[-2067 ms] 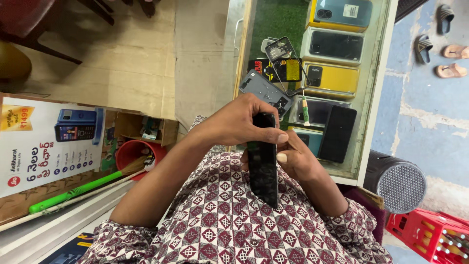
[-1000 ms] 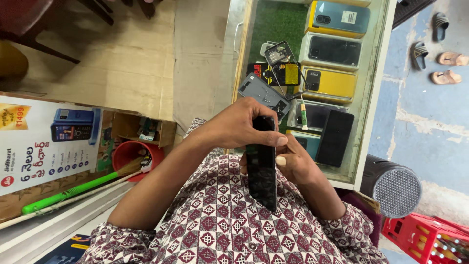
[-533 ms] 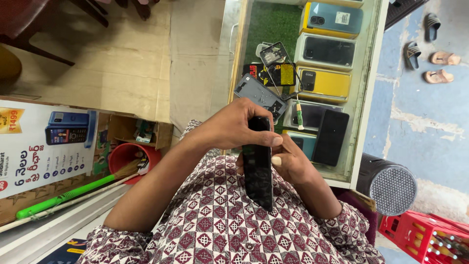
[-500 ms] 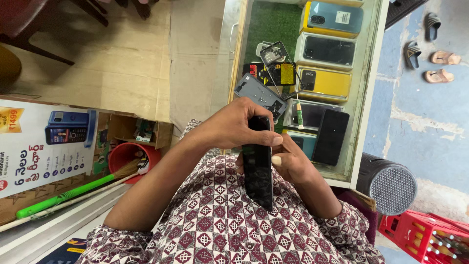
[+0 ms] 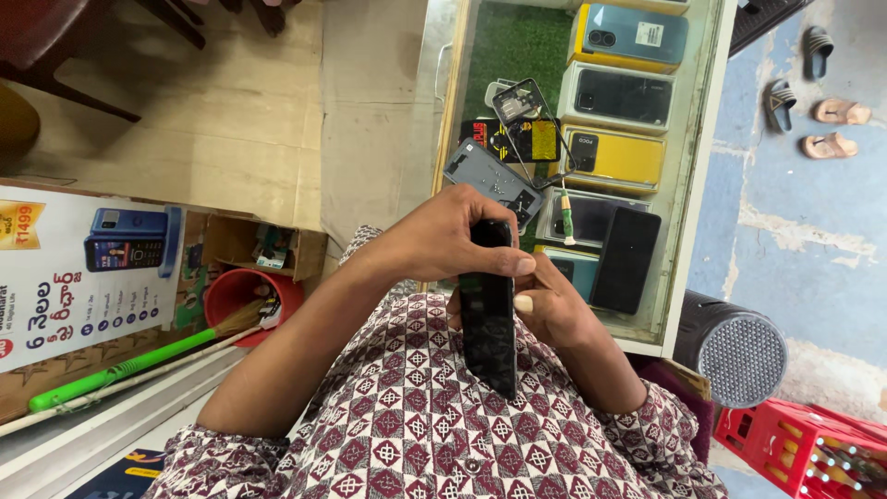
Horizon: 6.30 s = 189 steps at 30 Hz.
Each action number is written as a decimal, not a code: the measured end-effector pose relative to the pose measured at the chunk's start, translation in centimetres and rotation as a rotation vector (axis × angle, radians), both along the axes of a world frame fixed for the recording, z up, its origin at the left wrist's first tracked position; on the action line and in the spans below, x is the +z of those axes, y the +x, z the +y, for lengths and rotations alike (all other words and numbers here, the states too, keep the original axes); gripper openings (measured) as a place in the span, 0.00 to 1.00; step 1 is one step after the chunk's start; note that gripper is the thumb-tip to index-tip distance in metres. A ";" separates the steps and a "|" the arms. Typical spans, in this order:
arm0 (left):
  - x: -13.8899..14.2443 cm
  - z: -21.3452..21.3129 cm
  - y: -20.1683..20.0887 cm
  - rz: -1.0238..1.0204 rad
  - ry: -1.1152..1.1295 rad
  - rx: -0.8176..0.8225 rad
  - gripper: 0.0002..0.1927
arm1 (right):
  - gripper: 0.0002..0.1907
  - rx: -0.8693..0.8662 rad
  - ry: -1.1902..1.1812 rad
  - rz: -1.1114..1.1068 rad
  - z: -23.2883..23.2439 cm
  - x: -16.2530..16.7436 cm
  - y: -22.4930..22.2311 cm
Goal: The person sits at a glass display counter and repairs a smartphone. They use a screwdriver to unscrew the back cover, pry off the cover, disconnect and lift the battery from the phone body, and work on the internal components while a customer holds a receipt at the counter.
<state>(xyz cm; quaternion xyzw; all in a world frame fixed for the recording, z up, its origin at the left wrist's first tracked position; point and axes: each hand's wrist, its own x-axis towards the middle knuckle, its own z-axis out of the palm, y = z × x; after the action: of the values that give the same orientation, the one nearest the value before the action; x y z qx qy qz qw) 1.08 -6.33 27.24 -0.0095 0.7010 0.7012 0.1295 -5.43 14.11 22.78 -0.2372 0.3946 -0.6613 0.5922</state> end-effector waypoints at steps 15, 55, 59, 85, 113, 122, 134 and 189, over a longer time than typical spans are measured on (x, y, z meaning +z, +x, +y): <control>0.2 0.0 0.1 0.035 -0.077 0.004 0.18 | 0.39 0.005 -0.017 -0.001 -0.1 -0.1 0.0; -0.3 -1.7 0.2 0.001 -0.034 0.203 0.18 | 0.44 0.072 -0.002 -0.178 -0.8 1.1 0.8; -0.3 -1.8 0.4 0.040 -0.003 0.219 0.15 | 0.47 -0.005 0.084 0.019 -1.0 1.7 1.0; -11.4 3.5 3.2 -0.242 0.475 0.653 0.23 | 0.36 -0.502 0.406 1.041 -1.4 2.4 -0.2; -9.5 3.3 6.6 0.079 0.435 0.432 0.18 | 0.07 -0.742 0.216 1.494 -2.3 7.2 4.8; -2.0 0.0 5.8 0.539 0.158 0.251 0.24 | 0.08 -0.827 0.308 1.591 -4.0 7.7 6.3; -1.7 -0.8 4.6 0.332 0.134 0.217 0.24 | 0.08 -0.814 0.458 1.520 -5.4 7.8 5.8; 3.1 2.1 2.9 0.460 -0.074 0.294 0.27 | 0.09 -0.813 0.203 1.790 -2.2 11.2 3.2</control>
<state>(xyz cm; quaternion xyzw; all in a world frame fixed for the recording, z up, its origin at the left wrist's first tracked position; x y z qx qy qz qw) 3.99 -4.22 30.38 0.0434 0.7281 0.6703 -0.1368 -2.21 11.95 33.96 -0.4445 0.8032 -0.3538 -0.1794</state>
